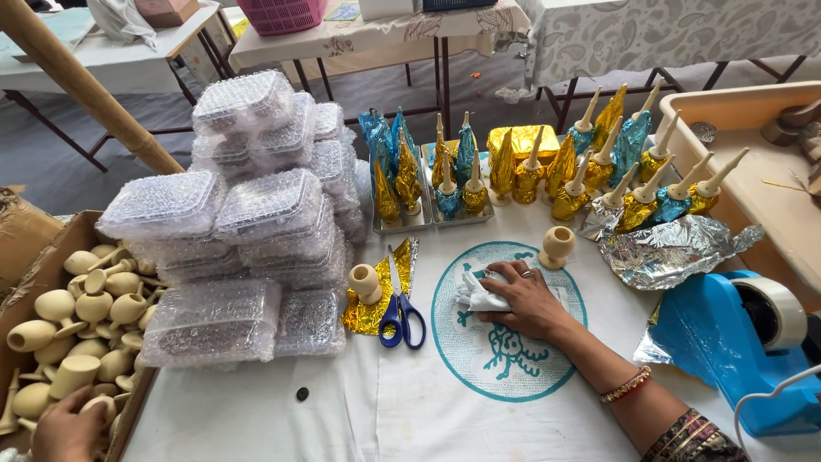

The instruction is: The person sits on the floor and wraps small wooden objects with gold and silver foil. They use scissors to cut the foil, wrap it around the objects, and then wipe the objects with a cloth. The wrapped items are placed on a tray.

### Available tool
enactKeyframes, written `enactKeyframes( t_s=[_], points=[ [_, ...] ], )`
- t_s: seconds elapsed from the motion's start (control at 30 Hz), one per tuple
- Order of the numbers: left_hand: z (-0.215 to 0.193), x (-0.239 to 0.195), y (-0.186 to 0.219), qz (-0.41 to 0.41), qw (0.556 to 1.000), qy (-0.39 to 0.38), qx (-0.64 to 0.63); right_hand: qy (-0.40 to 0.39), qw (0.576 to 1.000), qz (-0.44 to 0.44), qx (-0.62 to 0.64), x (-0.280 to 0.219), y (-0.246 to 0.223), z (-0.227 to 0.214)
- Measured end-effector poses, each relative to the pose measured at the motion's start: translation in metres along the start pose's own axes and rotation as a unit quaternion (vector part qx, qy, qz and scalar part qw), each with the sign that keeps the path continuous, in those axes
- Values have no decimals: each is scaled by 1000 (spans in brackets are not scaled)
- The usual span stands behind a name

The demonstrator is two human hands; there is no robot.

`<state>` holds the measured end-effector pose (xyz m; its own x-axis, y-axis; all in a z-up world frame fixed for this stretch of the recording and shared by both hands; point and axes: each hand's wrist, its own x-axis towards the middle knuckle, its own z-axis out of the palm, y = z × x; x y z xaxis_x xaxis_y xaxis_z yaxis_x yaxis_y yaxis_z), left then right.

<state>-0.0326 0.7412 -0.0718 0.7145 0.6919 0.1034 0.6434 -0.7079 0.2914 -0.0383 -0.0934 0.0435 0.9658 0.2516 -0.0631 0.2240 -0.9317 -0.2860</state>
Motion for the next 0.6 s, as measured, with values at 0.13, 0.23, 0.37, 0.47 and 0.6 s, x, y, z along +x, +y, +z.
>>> enactKeyframes(
  t_s=[0.13, 0.23, 0.37, 0.47, 0.6],
  points=[
    [-2, 5, -34, 19, 976, -46, -212, 2, 1000, -8, -1, 1, 2, 0],
    [-44, -10, -21, 104, 952, -59, -282, -4, 1000, -8, 9, 1, -2, -5],
    [-92, -45, 32, 215, 901, -77, -368, -3, 1000, -14, 3, -1, -1, -7],
    [-135, -107, 118, 295, 849, -93, -427, 3, 1000, -25, 13, -2, 2, -3],
    [-199, -228, 244, 390, 763, -113, -503, 65, 995, -74, 25, 11, 30, 27]
  ],
)
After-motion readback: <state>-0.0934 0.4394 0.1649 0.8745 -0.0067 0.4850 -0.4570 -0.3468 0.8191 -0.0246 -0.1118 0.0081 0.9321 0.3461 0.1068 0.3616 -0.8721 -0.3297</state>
